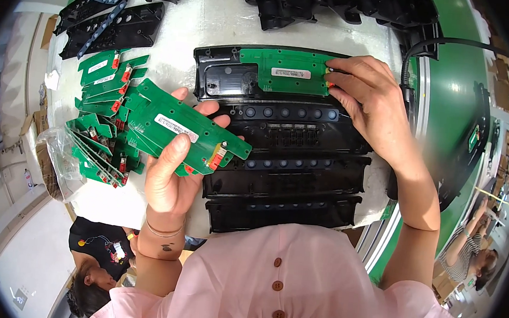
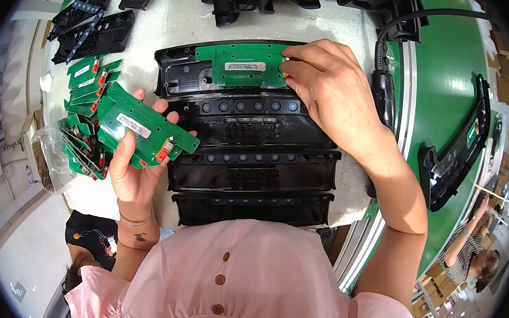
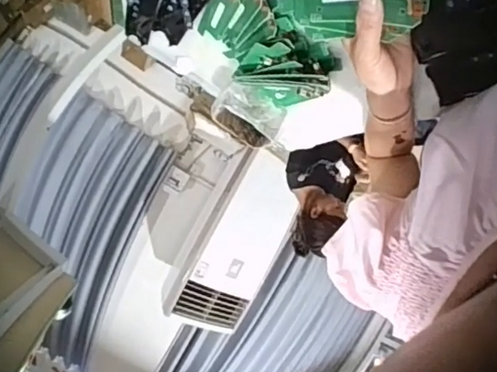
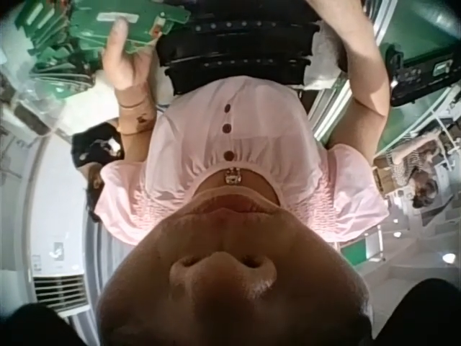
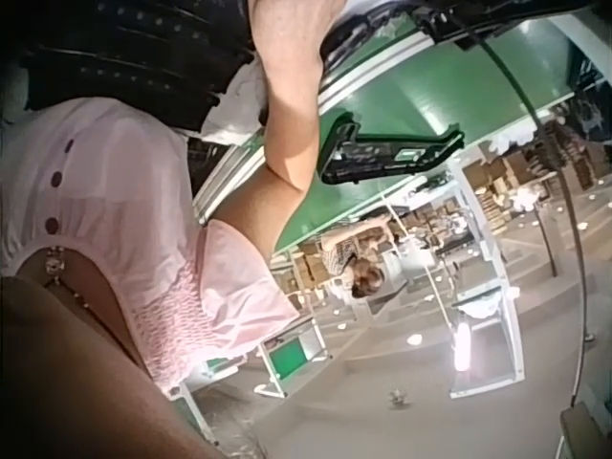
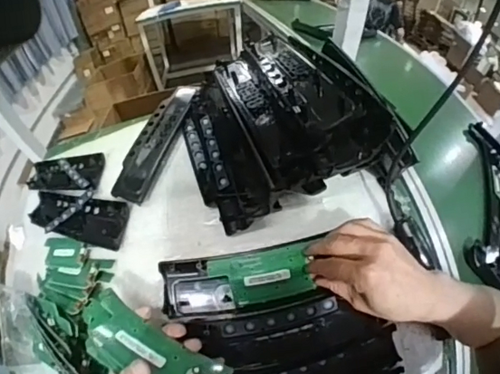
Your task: Assembling electronic components by fastening circuit boards into plastic housings using an electric screwdriver.
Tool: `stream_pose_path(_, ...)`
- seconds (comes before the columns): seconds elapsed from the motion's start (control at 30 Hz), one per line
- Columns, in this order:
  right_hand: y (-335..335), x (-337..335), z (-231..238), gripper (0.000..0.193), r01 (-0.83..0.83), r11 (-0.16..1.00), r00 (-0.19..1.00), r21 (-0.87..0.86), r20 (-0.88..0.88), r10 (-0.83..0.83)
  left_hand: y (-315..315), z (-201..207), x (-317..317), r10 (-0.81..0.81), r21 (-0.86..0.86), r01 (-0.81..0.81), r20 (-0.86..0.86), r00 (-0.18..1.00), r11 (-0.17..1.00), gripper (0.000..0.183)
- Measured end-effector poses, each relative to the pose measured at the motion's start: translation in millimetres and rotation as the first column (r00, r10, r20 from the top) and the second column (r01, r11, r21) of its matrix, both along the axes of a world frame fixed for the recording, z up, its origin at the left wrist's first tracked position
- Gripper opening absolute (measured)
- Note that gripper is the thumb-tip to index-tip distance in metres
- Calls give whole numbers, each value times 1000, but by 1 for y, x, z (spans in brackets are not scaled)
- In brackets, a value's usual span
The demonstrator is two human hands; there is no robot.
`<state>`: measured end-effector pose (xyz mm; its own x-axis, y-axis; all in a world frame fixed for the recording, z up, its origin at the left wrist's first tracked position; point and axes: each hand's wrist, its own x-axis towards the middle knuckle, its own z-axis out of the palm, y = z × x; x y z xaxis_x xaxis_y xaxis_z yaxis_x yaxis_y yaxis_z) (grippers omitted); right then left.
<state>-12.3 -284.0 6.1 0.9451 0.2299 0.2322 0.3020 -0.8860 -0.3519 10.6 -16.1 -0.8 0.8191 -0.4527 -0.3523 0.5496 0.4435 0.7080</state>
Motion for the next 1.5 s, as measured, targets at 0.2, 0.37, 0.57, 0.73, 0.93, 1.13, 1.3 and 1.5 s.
stream_pose_path(0.2,-1,-2,0,15,-3,1000,1000,-10,-9,3,0,0,-1,11,-2,-11,-17,1000,1000,62)
stream_pose_path(0.37,16,-8,20,20,-4,991,999,133,37,-1,-4,6,-8,35,-111,-33,13,999,993,59)
stream_pose_path(0.57,81,-44,46,31,-54,889,970,456,-188,156,-22,18,-34,-96,-132,93,-22,995,987,66)
stream_pose_path(0.73,89,-57,37,31,-2,888,978,460,-183,97,-19,18,-51,-102,-126,93,-67,993,988,65)
stream_pose_path(0.93,71,-67,43,29,187,816,968,547,-245,-58,-1,14,-59,-127,-257,97,-106,986,961,70)
stream_pose_path(1.13,44,-60,31,29,-9,999,999,45,-52,11,16,12,-46,-6,-153,-8,-91,996,988,52)
stream_pose_path(1.3,52,-56,18,27,7,1000,998,27,-68,-5,13,14,-46,4,-157,-28,-152,988,987,47)
stream_pose_path(1.5,50,-52,13,29,11,999,996,44,-94,-7,13,12,-42,-5,-181,-28,-181,983,983,45)
